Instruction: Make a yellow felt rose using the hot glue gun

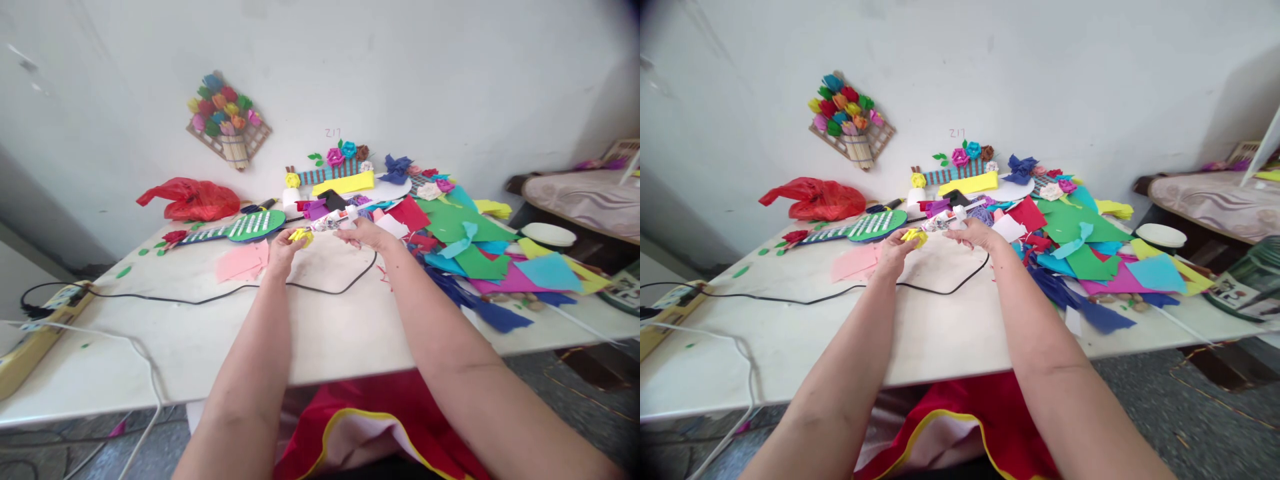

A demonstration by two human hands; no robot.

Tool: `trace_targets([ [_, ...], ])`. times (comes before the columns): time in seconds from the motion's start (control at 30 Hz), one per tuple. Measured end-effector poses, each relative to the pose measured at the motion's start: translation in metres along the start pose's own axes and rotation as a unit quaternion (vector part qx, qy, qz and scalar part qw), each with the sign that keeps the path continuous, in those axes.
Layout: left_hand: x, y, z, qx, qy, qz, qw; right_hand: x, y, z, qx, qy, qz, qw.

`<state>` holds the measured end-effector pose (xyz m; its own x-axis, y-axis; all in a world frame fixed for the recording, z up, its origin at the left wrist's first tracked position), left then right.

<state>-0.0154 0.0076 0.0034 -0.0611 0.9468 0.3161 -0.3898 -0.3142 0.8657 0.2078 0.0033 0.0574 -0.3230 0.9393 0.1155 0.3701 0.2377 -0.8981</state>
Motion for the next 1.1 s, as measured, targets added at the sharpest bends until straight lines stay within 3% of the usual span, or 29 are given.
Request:
trace_targets([
  [0.43,-0.0036,0.0044,0.0026,0.01,0.014,0.005,1.0,0.0042,-0.0013,-0.0016,-0.096,0.028,-0.002,0.995],
  [0.73,-0.0031,0.0055,0.003,0.014,0.02,0.005,1.0,0.0058,-0.0031,-0.0022,-0.199,0.071,-0.05,0.976],
  [1.1,-0.0034,0.0061,0.0023,0.01,0.023,0.009,1.0,0.0086,0.0034,-0.0039,-0.146,0.066,-0.072,0.984],
])
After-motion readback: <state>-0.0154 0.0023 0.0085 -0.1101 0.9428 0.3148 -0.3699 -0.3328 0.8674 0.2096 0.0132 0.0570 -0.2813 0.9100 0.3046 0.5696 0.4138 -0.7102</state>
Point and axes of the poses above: each hand's wrist, its own x-axis towards the middle knuckle, its own z-axis out of the palm, y = z × x, the point moved 1 cm from there along x, towards the middle knuckle, and after that the axes turned 5 degrees about -x, right-handed, at the moved point
